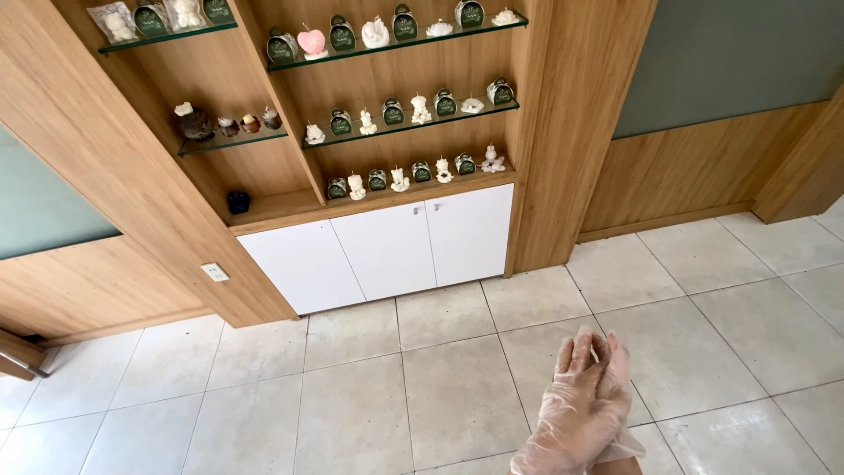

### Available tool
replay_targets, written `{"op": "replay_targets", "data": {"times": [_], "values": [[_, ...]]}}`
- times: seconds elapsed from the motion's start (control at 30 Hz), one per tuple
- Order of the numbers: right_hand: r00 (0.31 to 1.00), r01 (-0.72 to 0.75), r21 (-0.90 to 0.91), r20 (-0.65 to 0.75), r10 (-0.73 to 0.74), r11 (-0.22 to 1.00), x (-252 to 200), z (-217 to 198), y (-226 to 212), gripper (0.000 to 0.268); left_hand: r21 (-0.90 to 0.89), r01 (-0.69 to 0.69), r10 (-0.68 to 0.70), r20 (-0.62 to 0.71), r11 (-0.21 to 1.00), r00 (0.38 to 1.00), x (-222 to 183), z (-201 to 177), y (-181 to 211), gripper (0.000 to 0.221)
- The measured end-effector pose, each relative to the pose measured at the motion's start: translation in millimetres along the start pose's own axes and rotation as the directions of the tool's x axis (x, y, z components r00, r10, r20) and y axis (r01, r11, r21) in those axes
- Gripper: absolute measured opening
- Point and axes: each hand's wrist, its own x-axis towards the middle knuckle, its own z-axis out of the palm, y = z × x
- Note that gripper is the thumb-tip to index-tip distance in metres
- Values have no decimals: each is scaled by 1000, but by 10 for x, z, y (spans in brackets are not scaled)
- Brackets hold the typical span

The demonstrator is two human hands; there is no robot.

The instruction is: Use a heat gun to smooth the surface of a snowflake-shaped decorative candle and then place it on a display shelf.

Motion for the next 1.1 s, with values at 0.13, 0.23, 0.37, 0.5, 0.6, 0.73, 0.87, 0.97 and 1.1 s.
{"op": "replay_targets", "data": {"times": [0.13,0.23,0.37,0.5,0.6,0.73,0.87,0.97,1.1], "values": [[998,-34,-62,55,38,997,64,9,-21,38,505,11,-22,14,863,1000,76,87,-19,59],[999,-33,-45,41,35,998,23,75,-45,37,697,9,-80,69,717,994,105,-8,74,58],[998,-22,-12,63,23,1000,63,70,-36,35,-92,77,-79,-16,993,997,88,-169,183,60],[997,-31,-48,65,34,998,-18,129,-68,36,-60,171,-164,105,983,981,113,-133,152,54],[998,-44,-75,52,48,996,1,135,-38,37,-76,119,-118,18,990,993,107,-18,33,61],[992,-51,-96,110,62,994,126,67,19,36,-10,167,-167,-5,986,986,24,-247,169,59],[989,-60,-134,128,77,989,-61,169,49,34,-197,135,-154,-83,971,985,2,-218,94,60],[987,-71,-135,136,89,988,237,13,127,33,-93,157,-160,-23,983,987,29,-80,-31,61],[980,-85,-112,173,103,990,291,-58,148,32,62,153,-154,1,986,988,3,-116,4,61]]}}
